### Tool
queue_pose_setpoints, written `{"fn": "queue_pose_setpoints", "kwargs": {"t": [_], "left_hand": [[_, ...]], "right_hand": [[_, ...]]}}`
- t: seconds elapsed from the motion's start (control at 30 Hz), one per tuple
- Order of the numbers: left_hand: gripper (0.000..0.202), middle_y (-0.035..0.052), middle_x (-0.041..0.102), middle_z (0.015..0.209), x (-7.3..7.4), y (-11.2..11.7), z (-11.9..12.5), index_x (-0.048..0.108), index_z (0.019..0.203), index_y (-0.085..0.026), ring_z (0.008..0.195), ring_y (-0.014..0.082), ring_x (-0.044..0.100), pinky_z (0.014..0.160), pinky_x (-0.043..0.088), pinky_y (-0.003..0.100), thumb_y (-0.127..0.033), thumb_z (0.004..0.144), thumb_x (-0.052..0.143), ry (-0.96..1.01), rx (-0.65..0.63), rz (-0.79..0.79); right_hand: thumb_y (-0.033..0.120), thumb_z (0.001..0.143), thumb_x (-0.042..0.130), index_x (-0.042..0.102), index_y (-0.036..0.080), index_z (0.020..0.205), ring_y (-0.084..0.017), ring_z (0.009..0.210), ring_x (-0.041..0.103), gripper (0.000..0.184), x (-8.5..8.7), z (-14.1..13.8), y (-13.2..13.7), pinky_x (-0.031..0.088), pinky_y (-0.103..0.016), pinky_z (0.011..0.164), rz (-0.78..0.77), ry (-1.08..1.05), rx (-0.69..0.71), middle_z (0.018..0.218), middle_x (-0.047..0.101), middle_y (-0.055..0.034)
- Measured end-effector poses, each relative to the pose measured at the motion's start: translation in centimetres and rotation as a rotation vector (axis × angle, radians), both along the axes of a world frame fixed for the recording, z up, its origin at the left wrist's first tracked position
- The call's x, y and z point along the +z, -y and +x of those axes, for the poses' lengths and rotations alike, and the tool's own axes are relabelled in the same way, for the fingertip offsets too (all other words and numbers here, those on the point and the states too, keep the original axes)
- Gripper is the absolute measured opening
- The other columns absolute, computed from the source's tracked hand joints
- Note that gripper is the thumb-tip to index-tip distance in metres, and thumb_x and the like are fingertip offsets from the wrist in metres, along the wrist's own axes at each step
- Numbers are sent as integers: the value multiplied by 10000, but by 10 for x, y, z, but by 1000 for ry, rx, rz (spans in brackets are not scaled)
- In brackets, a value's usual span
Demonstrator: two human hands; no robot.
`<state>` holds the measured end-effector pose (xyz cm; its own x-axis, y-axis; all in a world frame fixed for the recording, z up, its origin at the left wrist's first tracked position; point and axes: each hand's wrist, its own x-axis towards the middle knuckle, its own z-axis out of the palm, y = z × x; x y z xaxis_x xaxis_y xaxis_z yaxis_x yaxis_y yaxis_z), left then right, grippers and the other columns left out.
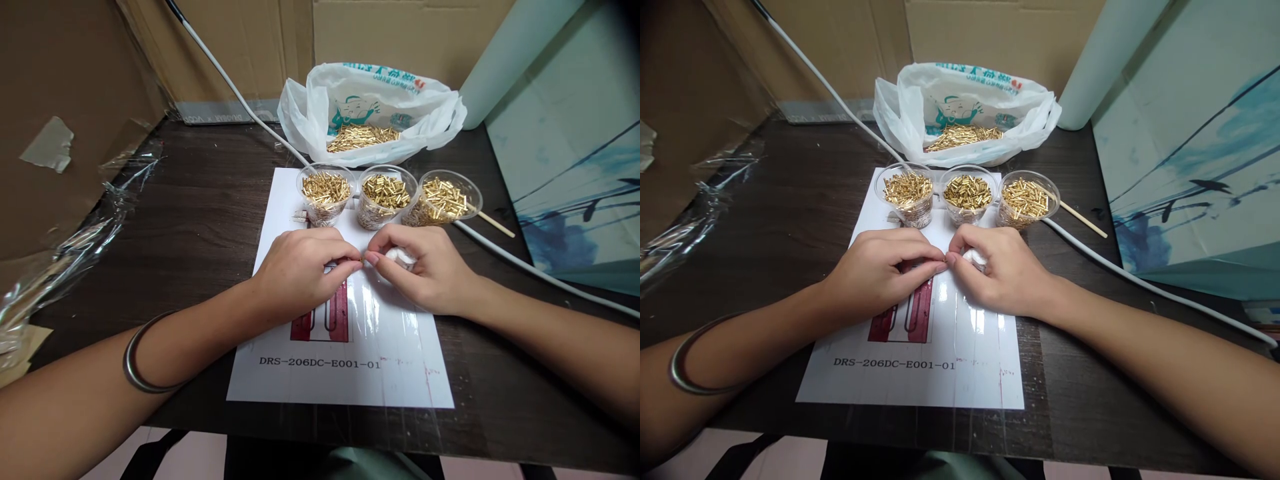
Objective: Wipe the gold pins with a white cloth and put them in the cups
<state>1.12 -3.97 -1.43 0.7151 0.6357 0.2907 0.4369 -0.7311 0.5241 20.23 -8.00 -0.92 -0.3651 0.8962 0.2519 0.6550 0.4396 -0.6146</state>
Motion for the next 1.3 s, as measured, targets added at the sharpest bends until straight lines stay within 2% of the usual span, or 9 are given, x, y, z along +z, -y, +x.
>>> {"fn": "queue_pose_setpoints", "kwargs": {"t": [0.53, 0.8, 1.3], "left_hand": [[139, -16, 657, 814, -1, 0, -2, 696, 833, -212, 745, 105, 578, 657, 436, 226, -248, 816, 563, 21, -7, -7], [167, 16, 666, 840, 0, 0, 1, 706, 848, -203, 767, 126, 590, 676, 449, 238, -239, 824, 544, 7, -2, -23], [129, -10, 687, 785, 5, 1, 1, 708, 786, -192, 726, 121, 602, 659, 448, 239, -214, 793, 581, 21, 24, -74]], "right_hand": [[222, 791, 524, 552, 142, 768, -45, 501, 445, 88, -2, 1, 1, 334, -190, 507, 32, 50, 20, 622, 552, 31], [209, 792, 501, 531, 144, 761, -63, 523, 449, 78, 0, 1, 0, 327, -203, 531, 1, 86, 19, 616, 540, 24], [226, 820, 465, 520, 147, 798, -68, 535, 422, 100, 2, 0, 1, 277, -213, 532, 2, 155, 41, 623, 518, 25]]}}
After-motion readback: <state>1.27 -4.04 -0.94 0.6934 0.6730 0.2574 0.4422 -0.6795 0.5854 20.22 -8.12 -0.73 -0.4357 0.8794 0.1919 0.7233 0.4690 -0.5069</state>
